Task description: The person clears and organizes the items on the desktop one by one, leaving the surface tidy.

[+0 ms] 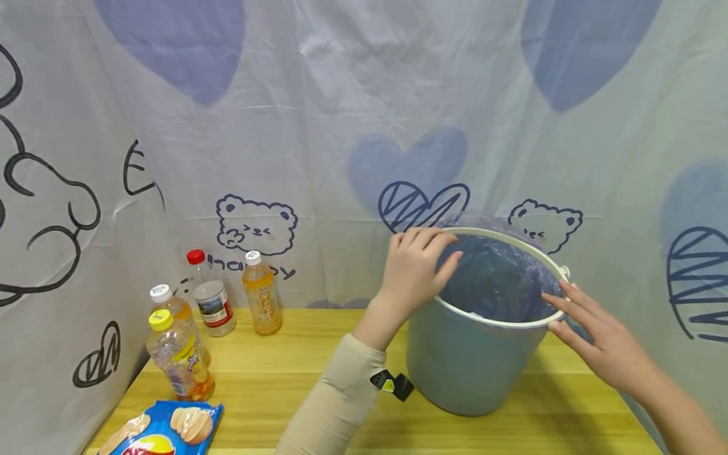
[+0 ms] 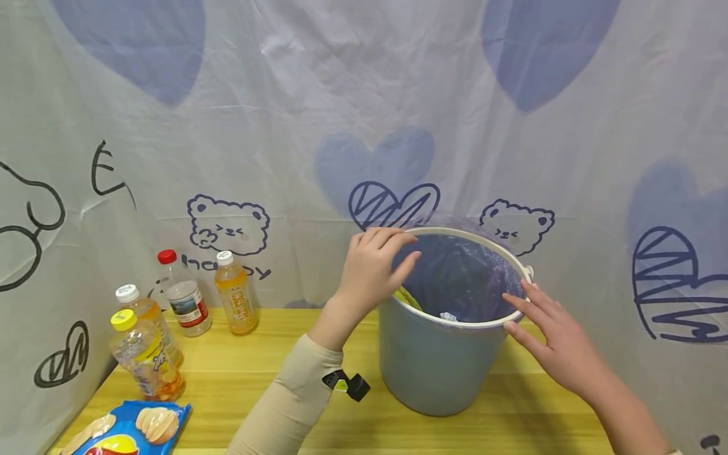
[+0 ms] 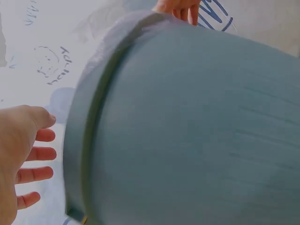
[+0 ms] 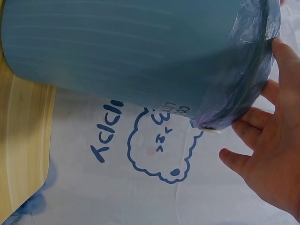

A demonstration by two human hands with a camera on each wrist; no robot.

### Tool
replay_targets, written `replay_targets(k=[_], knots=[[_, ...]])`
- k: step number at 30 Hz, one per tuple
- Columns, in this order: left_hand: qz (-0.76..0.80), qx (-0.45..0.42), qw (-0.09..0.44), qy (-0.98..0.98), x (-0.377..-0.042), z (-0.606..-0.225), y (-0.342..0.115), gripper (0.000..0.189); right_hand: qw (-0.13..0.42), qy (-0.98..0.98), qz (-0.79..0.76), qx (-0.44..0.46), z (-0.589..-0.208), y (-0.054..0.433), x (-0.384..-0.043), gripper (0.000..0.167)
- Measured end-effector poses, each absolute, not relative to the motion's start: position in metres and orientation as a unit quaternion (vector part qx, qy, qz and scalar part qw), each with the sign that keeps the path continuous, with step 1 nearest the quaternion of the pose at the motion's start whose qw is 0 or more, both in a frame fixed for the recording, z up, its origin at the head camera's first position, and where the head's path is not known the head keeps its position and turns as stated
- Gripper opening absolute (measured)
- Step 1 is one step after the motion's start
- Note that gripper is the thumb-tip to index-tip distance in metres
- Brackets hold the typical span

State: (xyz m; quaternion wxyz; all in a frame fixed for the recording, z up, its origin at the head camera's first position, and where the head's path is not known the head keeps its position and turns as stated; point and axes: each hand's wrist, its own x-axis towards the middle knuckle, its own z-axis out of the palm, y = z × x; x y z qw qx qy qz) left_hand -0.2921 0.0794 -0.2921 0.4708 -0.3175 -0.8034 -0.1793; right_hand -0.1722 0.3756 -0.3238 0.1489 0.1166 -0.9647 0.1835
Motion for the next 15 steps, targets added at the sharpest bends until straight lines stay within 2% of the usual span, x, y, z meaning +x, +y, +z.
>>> replay_targets(k=[15], knots=[[-0.278,-0.287,0.495,-0.771,-0.258,-0.334,0.020,0.020,0.154,-0.965,0.177,0.117,-0.325,0.378,-0.174,0.049]])
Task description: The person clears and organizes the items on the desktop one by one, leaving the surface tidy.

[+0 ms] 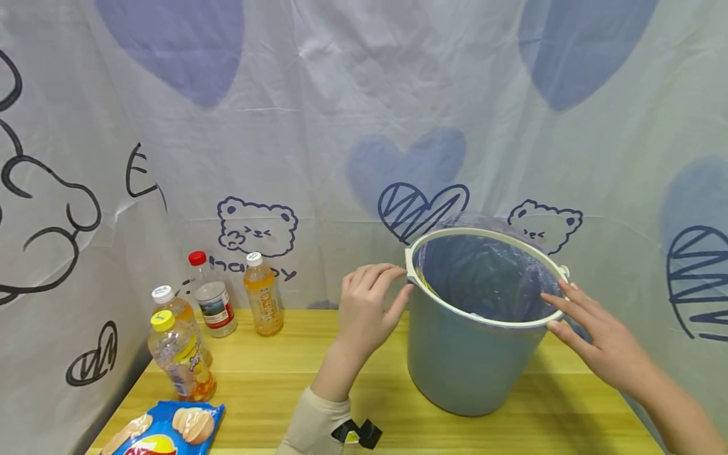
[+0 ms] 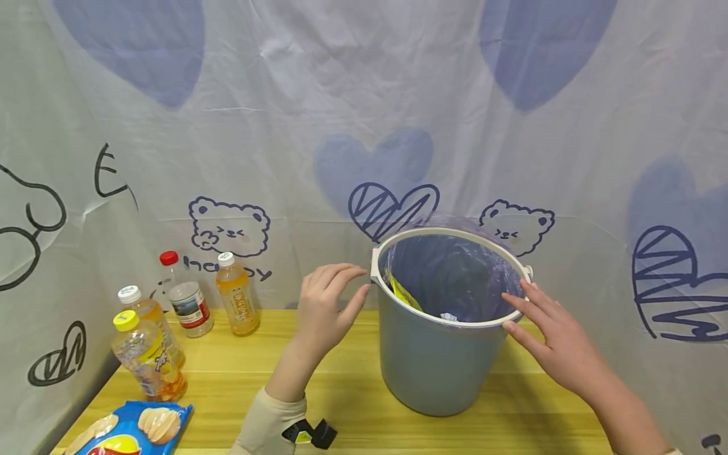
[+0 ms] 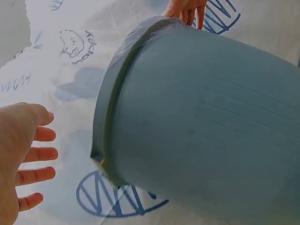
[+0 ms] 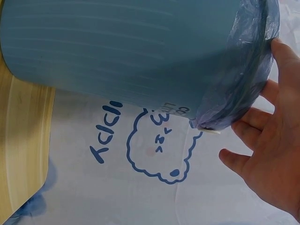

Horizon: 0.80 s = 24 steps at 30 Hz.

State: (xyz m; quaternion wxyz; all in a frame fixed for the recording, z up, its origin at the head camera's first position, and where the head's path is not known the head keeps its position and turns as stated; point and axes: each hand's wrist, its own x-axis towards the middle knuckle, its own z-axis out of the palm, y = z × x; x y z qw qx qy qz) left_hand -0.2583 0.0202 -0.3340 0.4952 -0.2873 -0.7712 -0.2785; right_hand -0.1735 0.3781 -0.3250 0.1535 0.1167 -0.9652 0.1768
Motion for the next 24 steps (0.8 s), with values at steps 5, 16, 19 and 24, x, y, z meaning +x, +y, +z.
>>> replay_targets(k=[5,16,19,24], knots=[[-0.304,-0.278,0.486,-0.771,-0.249,-0.348,0.002,0.021,0.154,-0.965,0.177,0.119,-0.323,0.377,-0.174,0.049],[-0.303,-0.221,0.443,-0.814,-0.229,-0.380,-0.045,0.026,0.150,-0.964,0.182,0.119,-0.325,0.375,-0.173,0.048],[-0.304,-0.203,0.445,-0.817,-0.226,-0.385,-0.057,0.028,0.150,-0.965,0.181,0.116,-0.325,0.376,-0.173,0.048],[-0.304,-0.173,0.458,-0.818,-0.223,-0.395,-0.074,0.029,0.153,-0.963,0.186,0.119,-0.325,0.375,-0.173,0.048]])
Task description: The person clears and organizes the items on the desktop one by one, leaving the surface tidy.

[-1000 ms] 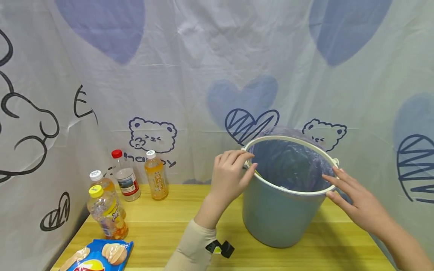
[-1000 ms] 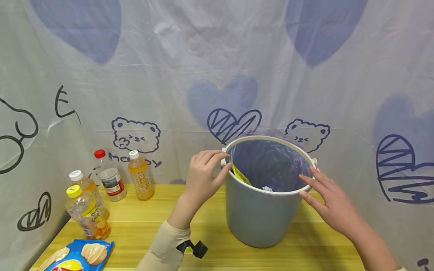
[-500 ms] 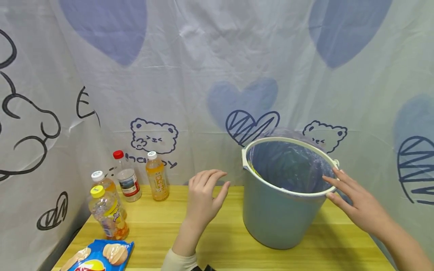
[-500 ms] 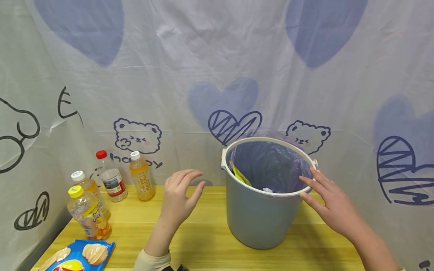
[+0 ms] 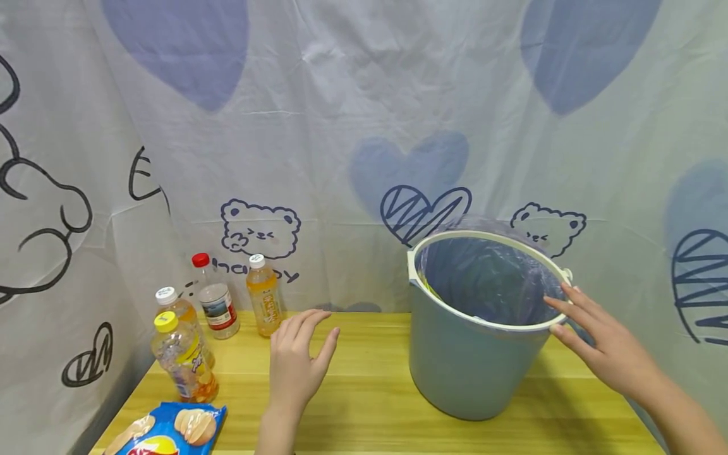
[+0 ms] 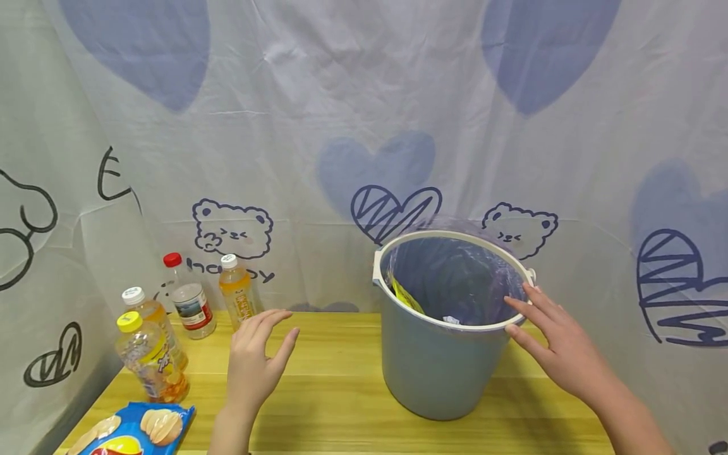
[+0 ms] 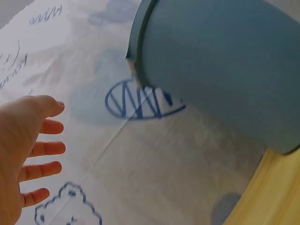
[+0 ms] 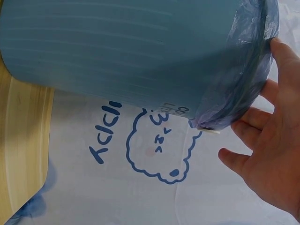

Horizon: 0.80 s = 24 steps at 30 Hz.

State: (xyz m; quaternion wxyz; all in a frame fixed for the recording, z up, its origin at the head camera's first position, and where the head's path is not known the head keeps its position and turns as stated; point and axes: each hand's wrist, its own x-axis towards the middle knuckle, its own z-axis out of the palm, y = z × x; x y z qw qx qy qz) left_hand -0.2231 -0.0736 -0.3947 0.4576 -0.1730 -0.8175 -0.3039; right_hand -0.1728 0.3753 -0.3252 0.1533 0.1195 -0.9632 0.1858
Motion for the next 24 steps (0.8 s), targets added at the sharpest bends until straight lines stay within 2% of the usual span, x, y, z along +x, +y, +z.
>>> replay_targets(k=[24], knots=[[-0.290,0.034,0.431,-0.854,-0.191,-0.416,-0.166,0.029,0.158,-0.962,0.185,0.125,-0.328,0.378,-0.174,0.049]])
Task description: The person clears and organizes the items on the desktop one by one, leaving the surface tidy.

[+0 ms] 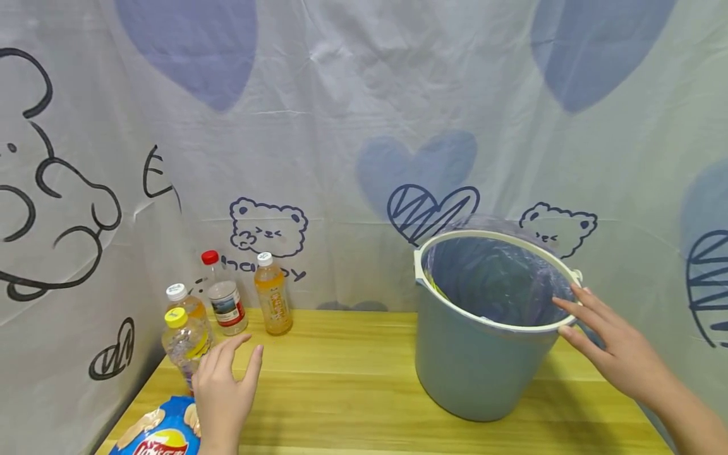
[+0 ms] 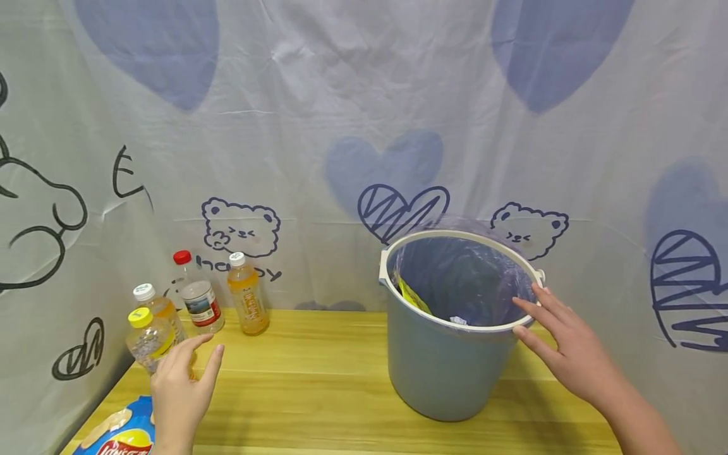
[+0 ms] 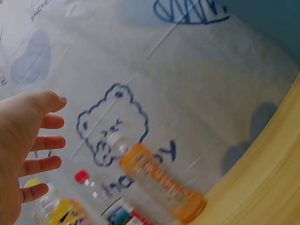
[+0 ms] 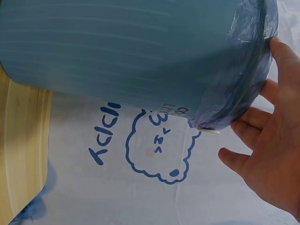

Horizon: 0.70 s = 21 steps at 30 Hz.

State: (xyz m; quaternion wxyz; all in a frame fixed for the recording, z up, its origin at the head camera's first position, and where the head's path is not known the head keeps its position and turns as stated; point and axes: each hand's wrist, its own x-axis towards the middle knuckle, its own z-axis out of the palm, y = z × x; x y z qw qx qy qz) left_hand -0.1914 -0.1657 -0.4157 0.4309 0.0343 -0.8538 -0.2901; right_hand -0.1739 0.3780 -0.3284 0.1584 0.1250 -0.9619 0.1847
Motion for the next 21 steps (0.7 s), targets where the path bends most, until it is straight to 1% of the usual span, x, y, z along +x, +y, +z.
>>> replay_targets(k=[14,18,21], knots=[[-0.302,0.113,0.478,-0.817,-0.183,-0.428,-0.216,0.028,0.165,-0.960,0.186,0.127,-0.331,0.379,-0.174,0.048],[-0.310,0.137,0.498,-0.799,-0.187,-0.433,-0.225,0.031,0.166,-0.961,0.185,0.122,-0.331,0.379,-0.174,0.048],[-0.326,0.160,0.499,-0.787,-0.191,-0.435,-0.231,0.036,0.168,-0.961,0.185,0.122,-0.331,0.378,-0.175,0.048]])
